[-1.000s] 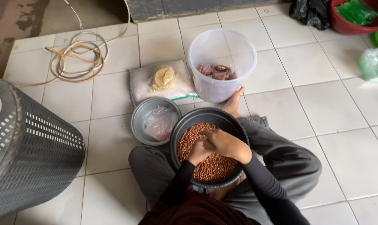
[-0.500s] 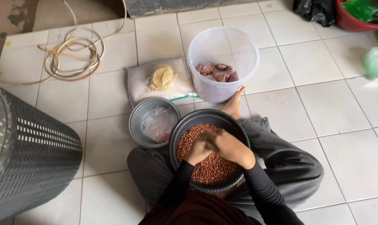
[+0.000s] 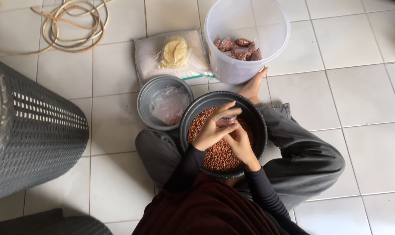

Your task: Packaging peanuts into small plastic bags by hand while sitting on the floor.

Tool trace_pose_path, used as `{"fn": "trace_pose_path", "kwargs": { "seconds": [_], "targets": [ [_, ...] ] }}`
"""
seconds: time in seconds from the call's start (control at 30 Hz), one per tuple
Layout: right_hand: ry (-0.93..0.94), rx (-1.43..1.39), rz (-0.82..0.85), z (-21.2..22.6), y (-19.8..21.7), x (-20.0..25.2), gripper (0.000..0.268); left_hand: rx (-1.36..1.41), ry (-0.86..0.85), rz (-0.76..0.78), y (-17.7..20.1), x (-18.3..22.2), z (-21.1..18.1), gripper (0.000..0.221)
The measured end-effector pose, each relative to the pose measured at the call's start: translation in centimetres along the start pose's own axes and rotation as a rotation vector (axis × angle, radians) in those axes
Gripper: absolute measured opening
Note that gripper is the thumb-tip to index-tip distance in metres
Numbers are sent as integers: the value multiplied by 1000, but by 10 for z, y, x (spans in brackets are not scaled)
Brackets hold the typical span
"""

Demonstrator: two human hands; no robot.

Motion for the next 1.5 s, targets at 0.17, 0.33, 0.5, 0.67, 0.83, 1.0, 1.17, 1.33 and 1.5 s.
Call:
{"fn": "trace_pose_path", "kwargs": {
  "seconds": [0.17,0.33,0.5,0.67,0.83,1.0,1.17,1.33,1.5],
  "targets": [
    [-206,-142,-45,30,-5,-6,27,59,85,-151,17,31,39,36],
    [-247,-145,-74,19,-12,-1,17,110,149,-226,21,50,51,22],
    [-320,-212,-140,2,-15,8,18,97,248,-181,16,60,69,29],
    [-414,-218,-221,-53,-12,28,13,142,387,-222,2,75,114,29],
    [-491,-233,-302,-76,-14,37,10,220,523,-181,-6,90,146,25],
    [-528,-191,-293,-67,-16,37,12,254,637,-209,-9,99,149,20],
    [-533,-144,-271,-68,-13,30,12,491,704,-280,-12,93,105,20],
    [-599,-225,-314,-74,-20,32,6,506,694,-229,-6,93,113,17],
    [-669,-317,-298,-71,-29,32,11,460,692,-195,-6,103,147,15]
  ]
}}
Point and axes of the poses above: each hand's wrist, its own x-axis away from the middle knuckle, its own y-axis out of the back of the hand, z = x × y, the point moved 5 cm from there along -x, towards the middle knuckle, and after that the axes turned 7 degrees about -x, right-handed, at the moved point
